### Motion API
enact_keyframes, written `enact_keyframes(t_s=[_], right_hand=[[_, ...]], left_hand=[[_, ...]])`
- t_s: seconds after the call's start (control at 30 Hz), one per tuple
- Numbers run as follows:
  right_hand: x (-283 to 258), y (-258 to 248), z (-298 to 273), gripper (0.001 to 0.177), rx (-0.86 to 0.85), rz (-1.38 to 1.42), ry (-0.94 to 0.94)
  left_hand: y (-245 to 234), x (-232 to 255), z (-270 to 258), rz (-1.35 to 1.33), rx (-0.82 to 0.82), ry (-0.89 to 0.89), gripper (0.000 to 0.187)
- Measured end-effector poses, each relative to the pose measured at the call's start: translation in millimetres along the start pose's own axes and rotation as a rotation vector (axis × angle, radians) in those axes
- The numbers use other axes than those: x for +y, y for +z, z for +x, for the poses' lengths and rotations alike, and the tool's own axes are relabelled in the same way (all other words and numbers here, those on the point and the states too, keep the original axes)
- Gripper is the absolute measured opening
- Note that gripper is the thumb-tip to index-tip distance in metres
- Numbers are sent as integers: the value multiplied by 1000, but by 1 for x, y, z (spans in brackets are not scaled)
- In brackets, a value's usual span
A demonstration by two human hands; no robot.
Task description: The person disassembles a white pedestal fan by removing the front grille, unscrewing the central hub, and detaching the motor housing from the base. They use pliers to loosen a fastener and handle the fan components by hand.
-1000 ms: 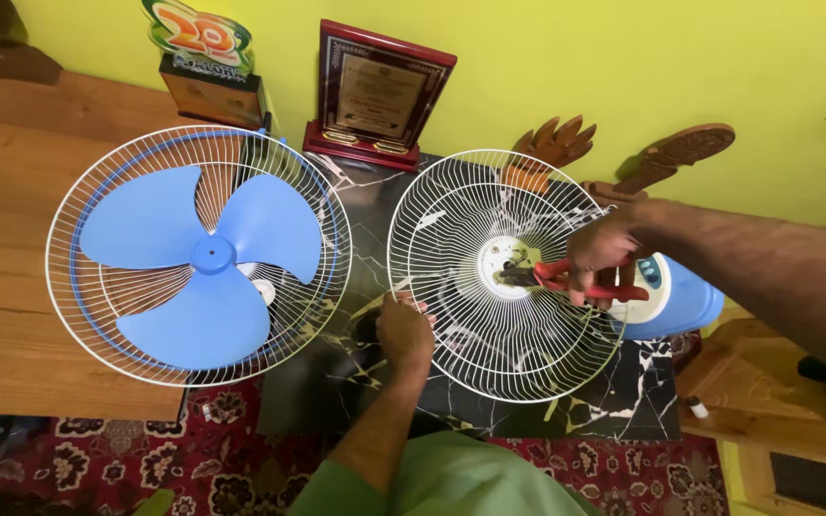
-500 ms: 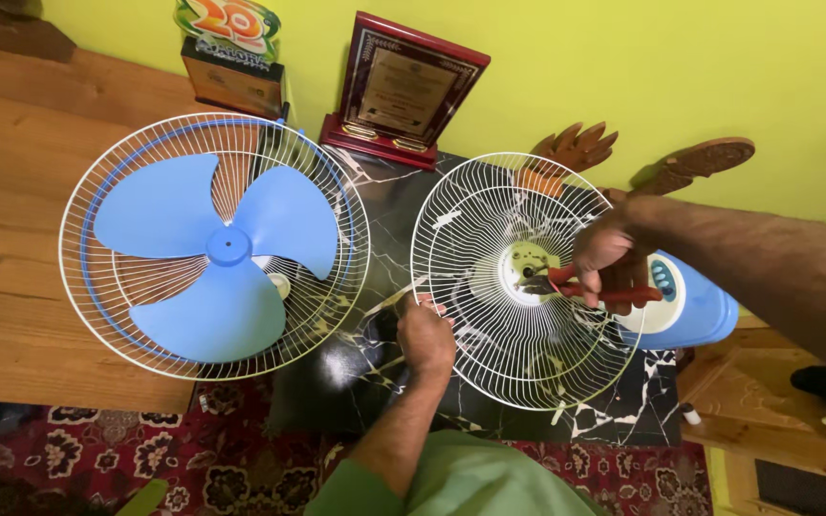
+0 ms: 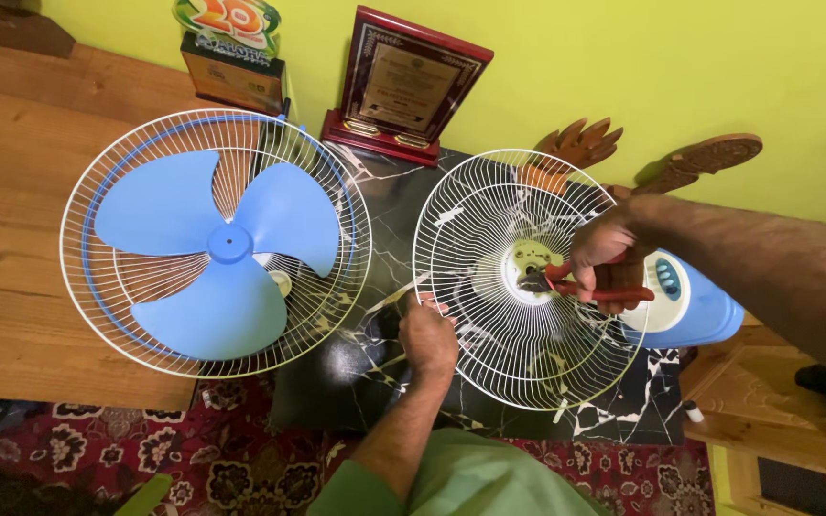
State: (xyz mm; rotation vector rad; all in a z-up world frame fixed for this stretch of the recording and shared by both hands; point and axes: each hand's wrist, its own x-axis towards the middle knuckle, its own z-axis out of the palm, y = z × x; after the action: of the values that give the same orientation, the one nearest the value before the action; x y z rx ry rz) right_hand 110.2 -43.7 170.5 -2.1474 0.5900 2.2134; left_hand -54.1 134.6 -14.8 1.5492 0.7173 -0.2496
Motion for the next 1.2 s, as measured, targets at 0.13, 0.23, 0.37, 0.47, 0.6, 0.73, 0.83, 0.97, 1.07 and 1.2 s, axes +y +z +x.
enact_keyframes(t_s=[0.13,0.23,0.37,0.47,0.6,0.73,0.83,0.97,1.07,1.2], right_hand=[[-2,1,-1,22,24,44,22],[-5,1,-2,19,-3,72,16],[-8,4,0,17,8,103,18],[-9,10,5,17,84,47,36],[-9,31,13,20,290,-480,2],[-17,91,2,29,752,-1365,76],[-17,108,-27,36,930,-1774,101],[-1,99,-31,48,975,-1707,46],[37,102,-6,45,1116,-1201,-197],[75,128,60,64,1177,-758,-571]], left_hand=[[1,-1,-1,33,8,22,21],[-1,1,-2,27,3,16,22],[-2,2,-6,-4,5,3,23],[-2,1,-5,-15,14,25,22],[-1,0,-3,-71,32,41,26],[0,-1,0,-77,36,67,24],[-1,-2,1,-94,37,74,23],[0,-2,3,-154,22,39,27],[0,-3,4,-122,35,81,27],[3,-3,10,-123,30,12,25]])
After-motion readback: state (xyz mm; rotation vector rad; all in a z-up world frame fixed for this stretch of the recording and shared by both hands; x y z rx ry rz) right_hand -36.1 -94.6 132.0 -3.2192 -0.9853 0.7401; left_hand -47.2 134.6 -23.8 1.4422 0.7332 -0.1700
